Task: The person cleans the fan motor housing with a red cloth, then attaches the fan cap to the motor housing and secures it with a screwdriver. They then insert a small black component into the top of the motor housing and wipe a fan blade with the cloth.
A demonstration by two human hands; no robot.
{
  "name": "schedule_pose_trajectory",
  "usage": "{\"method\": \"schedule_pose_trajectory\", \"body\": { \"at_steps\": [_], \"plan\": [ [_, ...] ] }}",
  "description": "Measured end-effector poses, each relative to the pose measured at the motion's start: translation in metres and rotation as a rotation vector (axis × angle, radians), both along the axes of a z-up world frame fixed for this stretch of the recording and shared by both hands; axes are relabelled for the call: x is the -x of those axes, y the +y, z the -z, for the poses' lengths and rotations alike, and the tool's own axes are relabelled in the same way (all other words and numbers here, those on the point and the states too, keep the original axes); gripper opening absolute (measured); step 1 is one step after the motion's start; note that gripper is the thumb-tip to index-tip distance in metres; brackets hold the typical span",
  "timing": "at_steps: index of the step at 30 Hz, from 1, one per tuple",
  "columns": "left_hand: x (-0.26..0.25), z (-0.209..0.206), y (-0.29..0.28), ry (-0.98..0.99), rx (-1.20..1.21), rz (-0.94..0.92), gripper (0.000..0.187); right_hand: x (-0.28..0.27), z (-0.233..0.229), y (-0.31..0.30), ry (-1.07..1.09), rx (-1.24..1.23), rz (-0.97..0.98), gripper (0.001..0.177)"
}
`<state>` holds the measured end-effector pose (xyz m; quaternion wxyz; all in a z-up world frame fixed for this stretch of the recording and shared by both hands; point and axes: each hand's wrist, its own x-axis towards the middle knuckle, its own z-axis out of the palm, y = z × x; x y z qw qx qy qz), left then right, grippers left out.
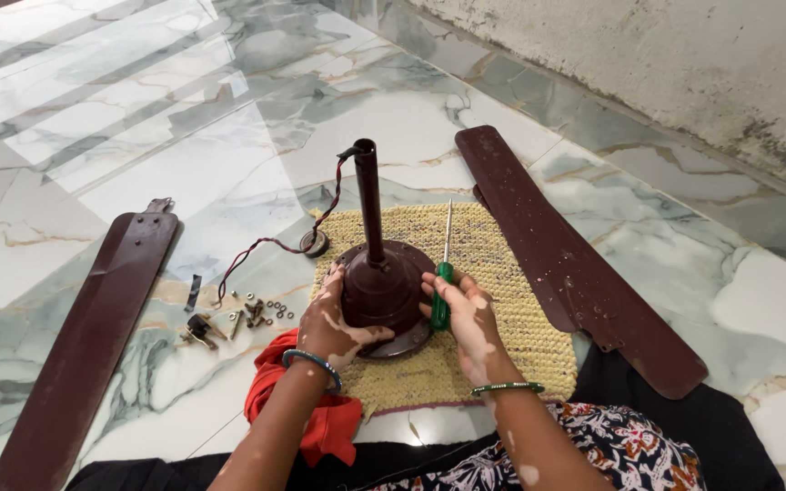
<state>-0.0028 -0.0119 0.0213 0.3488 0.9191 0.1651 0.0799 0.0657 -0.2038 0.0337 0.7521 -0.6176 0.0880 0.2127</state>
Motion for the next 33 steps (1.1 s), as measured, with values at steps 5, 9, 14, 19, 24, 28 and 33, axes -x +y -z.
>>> {"method": "schedule_pose_trajectory", "body": {
  "at_steps": [5,9,14,19,24,28,33],
  "plan": [
    [-0.002,-0.004,-0.002,0.007,-0.028,0.015,0.135,0.001,0.000,0.000,-0.013,0.006,-0.010,0.030],
    [-0.002,-0.003,-0.006,-0.069,-0.004,0.004,0.138,0.003,0.004,0.001,-0.027,-0.012,-0.003,0.032],
    [-0.001,-0.001,-0.009,-0.113,0.135,-0.007,0.133,0.004,0.004,0.003,-0.043,-0.045,0.005,0.032],
    [-0.002,-0.007,-0.010,-0.092,0.086,-0.029,0.126,0.006,-0.001,0.003,-0.027,-0.008,0.000,0.032],
    [-0.001,-0.012,-0.010,-0.086,0.065,-0.031,0.126,0.007,-0.005,0.003,-0.045,-0.046,0.001,0.032],
    [-0.001,-0.009,-0.009,-0.103,0.079,-0.018,0.124,0.005,-0.005,0.001,-0.036,-0.048,-0.005,0.032],
    [-0.004,0.000,-0.004,-0.040,0.059,0.021,0.130,0.005,-0.004,-0.002,-0.036,-0.079,0.007,0.032]
  ]
}}
